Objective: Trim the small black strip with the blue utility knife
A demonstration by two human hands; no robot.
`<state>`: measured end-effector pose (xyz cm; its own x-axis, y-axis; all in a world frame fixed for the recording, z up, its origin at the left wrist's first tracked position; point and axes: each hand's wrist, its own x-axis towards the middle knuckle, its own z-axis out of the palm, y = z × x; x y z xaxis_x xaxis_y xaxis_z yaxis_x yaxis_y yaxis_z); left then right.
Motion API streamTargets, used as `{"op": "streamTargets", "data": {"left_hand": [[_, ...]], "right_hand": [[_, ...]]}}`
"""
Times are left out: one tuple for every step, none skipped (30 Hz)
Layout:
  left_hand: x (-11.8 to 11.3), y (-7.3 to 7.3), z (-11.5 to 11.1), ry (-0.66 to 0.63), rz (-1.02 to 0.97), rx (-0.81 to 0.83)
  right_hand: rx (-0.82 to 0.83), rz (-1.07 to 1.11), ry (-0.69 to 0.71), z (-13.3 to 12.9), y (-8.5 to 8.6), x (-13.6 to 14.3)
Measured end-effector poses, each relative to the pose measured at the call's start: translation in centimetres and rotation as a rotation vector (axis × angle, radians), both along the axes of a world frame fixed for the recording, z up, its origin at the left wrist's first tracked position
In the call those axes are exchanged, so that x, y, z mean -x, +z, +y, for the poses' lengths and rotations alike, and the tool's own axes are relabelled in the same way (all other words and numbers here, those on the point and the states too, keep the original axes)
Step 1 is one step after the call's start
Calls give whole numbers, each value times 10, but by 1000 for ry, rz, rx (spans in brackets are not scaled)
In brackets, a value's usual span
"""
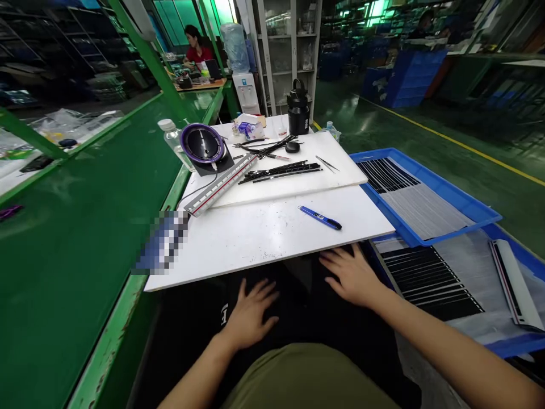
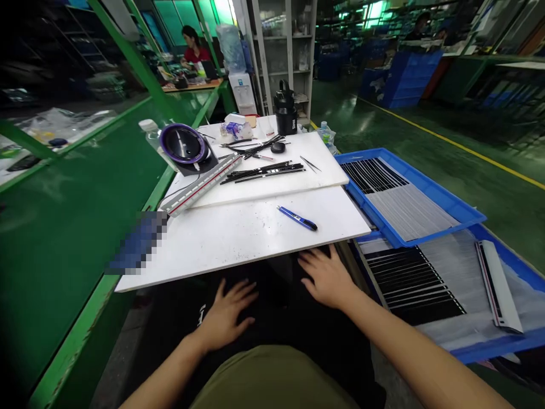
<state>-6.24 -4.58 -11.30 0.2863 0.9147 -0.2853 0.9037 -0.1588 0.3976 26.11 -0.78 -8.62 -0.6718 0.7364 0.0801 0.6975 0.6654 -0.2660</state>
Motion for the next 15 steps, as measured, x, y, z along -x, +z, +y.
{"op": "streamTargets", "data": {"left_hand": [[-3, 1, -9, -33, -37, 7], [-6, 2, -16, -7, -40, -2], [-8, 2, -21, 60, -24, -24], [-9, 2, -23, 158, 4, -55], [-8, 2, -23, 259, 30, -85], [-6, 2, -23, 353, 47, -111], [-4, 4, -22, 435, 51, -133], [0, 6, -22, 502, 44, -152], [3, 10, -24, 555, 31, -168], [6, 13, -27, 591, 18, -184], [9, 17, -32, 618, -6, -196], [11, 21, -38, 644, -54, -200], [14, 24, -44, 675, -144, -188], [16, 26, -50, 711, -265, -155], [19, 27, -55, 746, -399, -108]], "right_hand": [[-28, 8, -49, 4, 1, 0], [-50, 19, -62, 6, 1, 1], [-69, 32, -42, 6, 1, 3], [-88, 46, -8, 4, 0, 5], [-110, 63, 33, 0, -3, 7], [-134, 80, 66, -3, -6, 7], [-162, 103, 96, -7, -10, 6], [-194, 115, 133, -9, -15, 4], [-243, 131, 157, -9, -19, 1], [-304, 149, 181, -7, -23, -2], [-369, 168, 208, -4, -25, -5], [-434, 191, 242, -1, -28, -8], [-488, 207, 269, 4, -29, -10], [-535, 222, 290, 9, -31, -11], [-572, 236, 305, 13, -33, -12]]}}
